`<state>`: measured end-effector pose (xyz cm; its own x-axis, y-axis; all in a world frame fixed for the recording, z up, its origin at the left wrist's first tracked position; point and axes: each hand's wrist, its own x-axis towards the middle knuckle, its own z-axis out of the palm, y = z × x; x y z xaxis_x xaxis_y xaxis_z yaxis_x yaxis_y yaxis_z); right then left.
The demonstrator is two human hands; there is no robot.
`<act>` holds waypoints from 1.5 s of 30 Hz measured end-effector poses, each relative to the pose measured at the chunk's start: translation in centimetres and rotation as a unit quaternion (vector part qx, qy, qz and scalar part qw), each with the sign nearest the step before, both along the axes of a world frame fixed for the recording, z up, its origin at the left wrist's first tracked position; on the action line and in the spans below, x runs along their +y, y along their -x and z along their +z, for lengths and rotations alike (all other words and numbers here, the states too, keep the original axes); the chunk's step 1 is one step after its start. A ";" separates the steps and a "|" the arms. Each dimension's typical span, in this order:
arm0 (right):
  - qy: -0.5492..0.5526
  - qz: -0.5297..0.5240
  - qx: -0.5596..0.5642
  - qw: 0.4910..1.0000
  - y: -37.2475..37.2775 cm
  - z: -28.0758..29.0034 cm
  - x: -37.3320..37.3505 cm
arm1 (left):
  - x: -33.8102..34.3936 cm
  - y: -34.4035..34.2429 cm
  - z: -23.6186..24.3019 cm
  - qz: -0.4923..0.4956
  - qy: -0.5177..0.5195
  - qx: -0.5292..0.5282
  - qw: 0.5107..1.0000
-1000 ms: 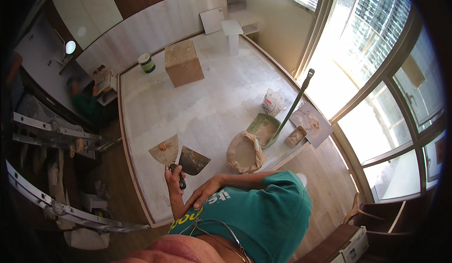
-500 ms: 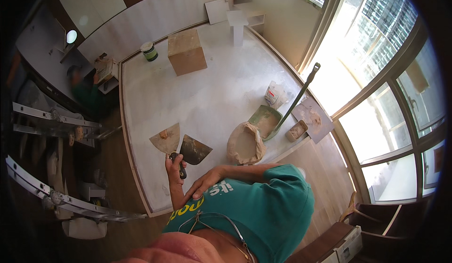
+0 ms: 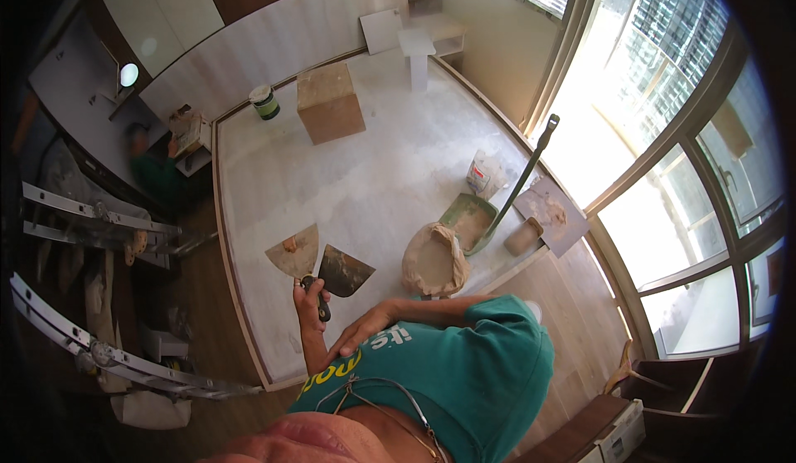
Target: The person holds a trowel and a putty knife, scoops compound from a bucket, and applies it to a large white board on the floor. They repeatedly scrape and spread the material across the surface.
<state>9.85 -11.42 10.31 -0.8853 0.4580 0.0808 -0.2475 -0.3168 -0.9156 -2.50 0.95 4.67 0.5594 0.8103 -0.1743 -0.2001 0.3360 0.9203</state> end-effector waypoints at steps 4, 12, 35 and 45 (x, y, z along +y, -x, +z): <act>-0.008 0.001 -0.007 1.000 0.0 0.0 0.0 | -0.1 0.0 -0.2 0.009 -0.003 -0.001 1.000; -0.021 0.004 -0.012 1.000 0.2 -0.1 -0.2 | -0.4 0.4 -0.5 0.015 -0.008 0.009 1.000; -0.060 0.020 -0.011 0.998 2.0 -0.9 1.1 | -0.6 1.2 -0.7 -0.032 0.003 0.015 0.999; -0.054 0.034 -0.016 0.998 2.0 -0.5 1.5 | -0.6 1.8 -0.3 -0.022 0.014 0.028 0.999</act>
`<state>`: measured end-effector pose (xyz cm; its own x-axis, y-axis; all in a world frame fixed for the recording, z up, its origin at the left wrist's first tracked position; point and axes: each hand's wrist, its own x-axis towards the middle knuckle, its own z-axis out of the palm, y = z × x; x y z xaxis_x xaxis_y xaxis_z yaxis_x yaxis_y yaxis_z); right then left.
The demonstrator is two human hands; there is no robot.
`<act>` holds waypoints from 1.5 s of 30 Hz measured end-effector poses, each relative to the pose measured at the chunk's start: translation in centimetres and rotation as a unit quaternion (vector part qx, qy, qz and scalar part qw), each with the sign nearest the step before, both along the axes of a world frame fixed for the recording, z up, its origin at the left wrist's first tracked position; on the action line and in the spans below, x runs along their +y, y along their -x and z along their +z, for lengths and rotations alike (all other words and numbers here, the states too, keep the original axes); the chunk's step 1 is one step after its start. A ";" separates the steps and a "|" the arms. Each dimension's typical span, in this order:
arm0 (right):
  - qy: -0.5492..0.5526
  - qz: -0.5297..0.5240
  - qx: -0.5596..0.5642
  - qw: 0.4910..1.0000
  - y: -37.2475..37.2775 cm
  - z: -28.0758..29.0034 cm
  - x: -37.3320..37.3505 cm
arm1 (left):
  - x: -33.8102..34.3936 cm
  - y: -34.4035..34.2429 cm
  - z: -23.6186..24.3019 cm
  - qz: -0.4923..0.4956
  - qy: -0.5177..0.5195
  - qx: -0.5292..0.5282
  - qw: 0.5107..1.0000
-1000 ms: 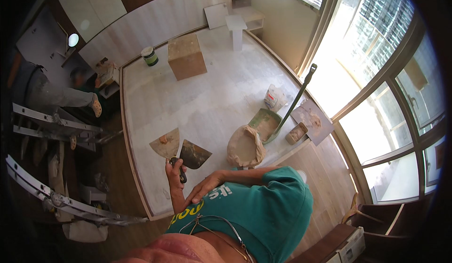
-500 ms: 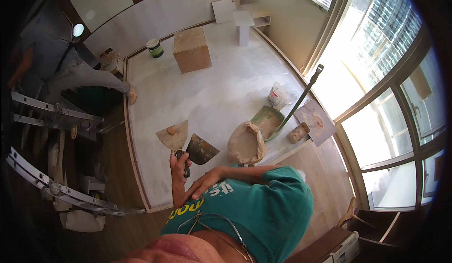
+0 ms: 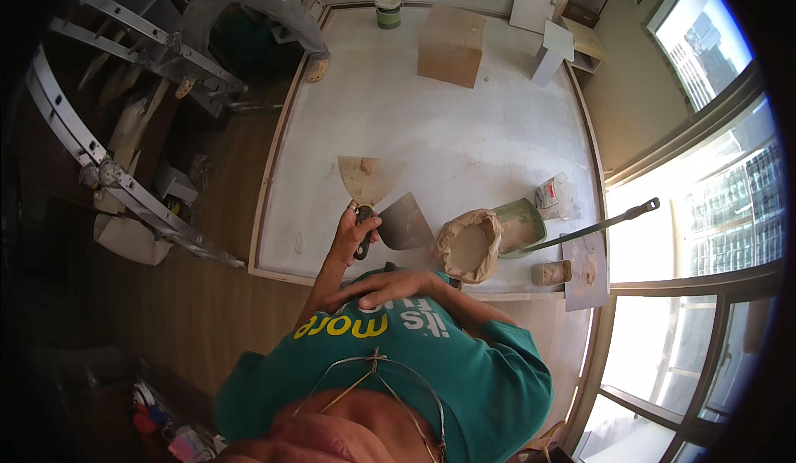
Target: The person holds a trowel and a putty knife, scoops compound from a bucket, and applies it to a large white board on the floor. They repeatedly scrape and spread the material across the surface.
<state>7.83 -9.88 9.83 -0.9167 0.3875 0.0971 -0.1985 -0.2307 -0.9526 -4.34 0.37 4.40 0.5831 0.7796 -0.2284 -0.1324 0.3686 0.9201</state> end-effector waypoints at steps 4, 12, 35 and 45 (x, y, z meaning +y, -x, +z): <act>0.016 -0.009 -0.013 1.000 -0.1 0.5 -0.1 | -0.5 0.1 0.2 0.002 0.015 -0.015 1.000; -0.022 -0.032 -0.080 0.996 -4.1 1.3 0.5 | -0.8 -0.6 0.4 0.003 0.000 -0.004 1.000; -0.185 -0.116 -0.540 0.813 -16.6 -39.9 1.7 | -6.6 -2.1 -4.0 0.234 0.061 0.014 0.970; 0.214 -0.401 -0.347 0.820 -20.2 -41.8 -1.4 | -5.8 -2.6 -3.3 0.206 0.059 0.024 0.976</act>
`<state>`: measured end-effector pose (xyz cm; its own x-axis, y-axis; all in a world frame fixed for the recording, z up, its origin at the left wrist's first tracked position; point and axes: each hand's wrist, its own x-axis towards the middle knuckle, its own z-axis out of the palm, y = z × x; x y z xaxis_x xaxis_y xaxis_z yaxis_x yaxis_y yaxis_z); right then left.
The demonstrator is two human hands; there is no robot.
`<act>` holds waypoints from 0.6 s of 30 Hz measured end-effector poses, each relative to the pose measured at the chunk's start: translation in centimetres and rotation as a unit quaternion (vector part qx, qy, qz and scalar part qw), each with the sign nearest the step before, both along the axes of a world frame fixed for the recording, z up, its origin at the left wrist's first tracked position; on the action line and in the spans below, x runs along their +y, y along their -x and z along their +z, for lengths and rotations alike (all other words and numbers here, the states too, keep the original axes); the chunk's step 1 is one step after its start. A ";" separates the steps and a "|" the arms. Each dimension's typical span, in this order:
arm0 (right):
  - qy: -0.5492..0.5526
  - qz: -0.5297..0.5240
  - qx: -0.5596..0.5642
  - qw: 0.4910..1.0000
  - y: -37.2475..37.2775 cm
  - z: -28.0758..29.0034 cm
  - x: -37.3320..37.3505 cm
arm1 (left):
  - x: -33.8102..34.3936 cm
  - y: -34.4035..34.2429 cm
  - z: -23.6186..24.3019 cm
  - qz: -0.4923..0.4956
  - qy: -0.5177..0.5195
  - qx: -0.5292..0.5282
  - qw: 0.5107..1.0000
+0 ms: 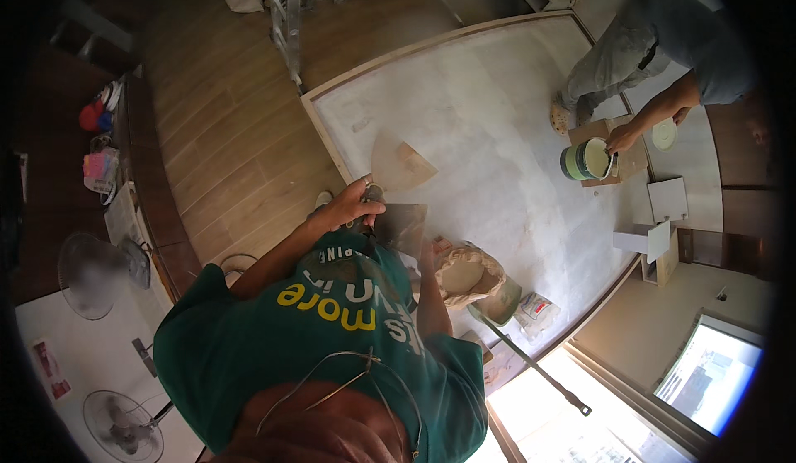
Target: The person holds a trowel and a putty knife, scoops compound from a bucket, and applies it to a large white board on the floor. They repeatedly scrape and spread the material across the surface.
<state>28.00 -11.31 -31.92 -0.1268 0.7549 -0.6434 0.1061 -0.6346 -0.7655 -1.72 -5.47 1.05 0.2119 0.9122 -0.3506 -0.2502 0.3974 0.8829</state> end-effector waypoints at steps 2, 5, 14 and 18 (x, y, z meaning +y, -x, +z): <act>0.029 -0.056 0.035 0.997 -1.1 0.6 1.1 | 0.3 0.8 -0.5 -0.007 -0.006 -0.004 1.000; 0.058 -0.107 -0.017 0.992 -4.0 -2.7 -0.6 | 0.8 1.6 -0.3 -0.027 -0.020 -0.032 0.999; -0.054 -0.241 0.027 0.969 2.7 10.7 -0.9 | -6.0 17.2 -3.2 0.194 -0.025 0.031 0.980; -0.038 -0.222 0.001 0.974 4.9 11.1 -3.2 | -8.7 23.7 -2.5 0.220 -0.039 0.036 0.974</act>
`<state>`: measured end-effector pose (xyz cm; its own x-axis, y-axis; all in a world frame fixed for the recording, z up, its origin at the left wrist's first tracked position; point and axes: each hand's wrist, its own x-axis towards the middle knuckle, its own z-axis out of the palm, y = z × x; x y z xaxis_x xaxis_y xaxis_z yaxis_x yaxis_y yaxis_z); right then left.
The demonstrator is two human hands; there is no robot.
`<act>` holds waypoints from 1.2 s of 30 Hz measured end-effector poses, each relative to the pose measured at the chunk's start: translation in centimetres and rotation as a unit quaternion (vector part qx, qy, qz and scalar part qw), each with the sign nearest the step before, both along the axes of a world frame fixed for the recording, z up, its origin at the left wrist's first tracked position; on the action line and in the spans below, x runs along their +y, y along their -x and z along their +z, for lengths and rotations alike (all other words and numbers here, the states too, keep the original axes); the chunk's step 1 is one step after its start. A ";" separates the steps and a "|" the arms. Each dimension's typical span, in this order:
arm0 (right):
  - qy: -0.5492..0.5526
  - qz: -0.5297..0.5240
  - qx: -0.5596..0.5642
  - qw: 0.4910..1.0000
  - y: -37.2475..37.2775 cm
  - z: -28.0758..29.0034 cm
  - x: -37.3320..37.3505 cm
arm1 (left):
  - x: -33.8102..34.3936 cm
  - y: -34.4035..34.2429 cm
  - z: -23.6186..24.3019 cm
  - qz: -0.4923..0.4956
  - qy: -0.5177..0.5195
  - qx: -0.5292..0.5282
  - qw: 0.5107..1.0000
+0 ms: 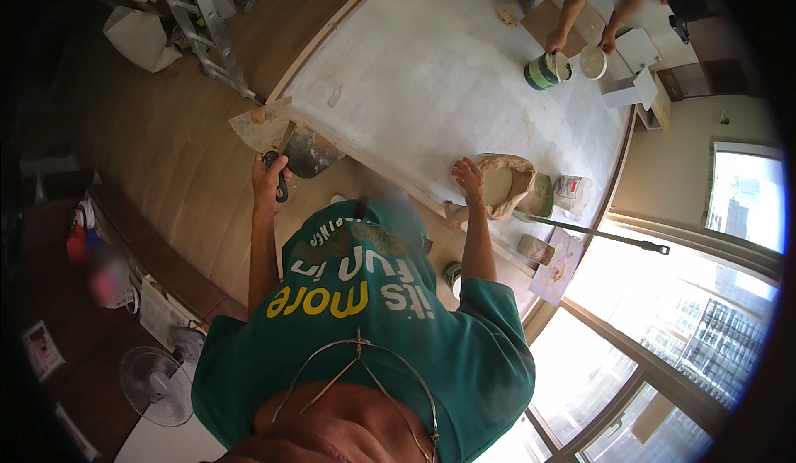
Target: The person holds a trowel and a putty knife, scoops compound from a bucket, and applies it to a large white board on the floor. They repeatedly scrape and spread the material across the surface.
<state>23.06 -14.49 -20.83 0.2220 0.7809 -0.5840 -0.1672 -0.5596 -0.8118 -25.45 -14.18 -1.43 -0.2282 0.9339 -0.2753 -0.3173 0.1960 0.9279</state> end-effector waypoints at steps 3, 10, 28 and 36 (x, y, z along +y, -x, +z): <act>0.040 0.030 -0.003 0.999 3.4 -3.0 -3.3 | -1.5 3.0 0.4 -0.005 0.000 0.023 1.000; 0.087 0.287 -0.164 0.940 14.1 -15.0 -14.1 | -4.1 3.6 2.0 -0.039 -0.008 -0.009 0.999; -0.122 0.533 -0.197 0.814 26.0 3.0 -6.3 | -7.0 6.6 2.6 0.008 -0.025 -0.048 0.998; -0.178 0.370 0.275 0.869 37.9 18.7 -2.3 | -3.5 6.7 5.3 0.078 -0.086 -0.048 0.992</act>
<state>-14.79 -16.81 -2.12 -0.6546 0.7438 -0.1351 -0.2853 -0.4086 -0.8670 -32.14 -17.64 3.90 -0.3541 0.9243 -0.1422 -0.4195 -0.0211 0.9075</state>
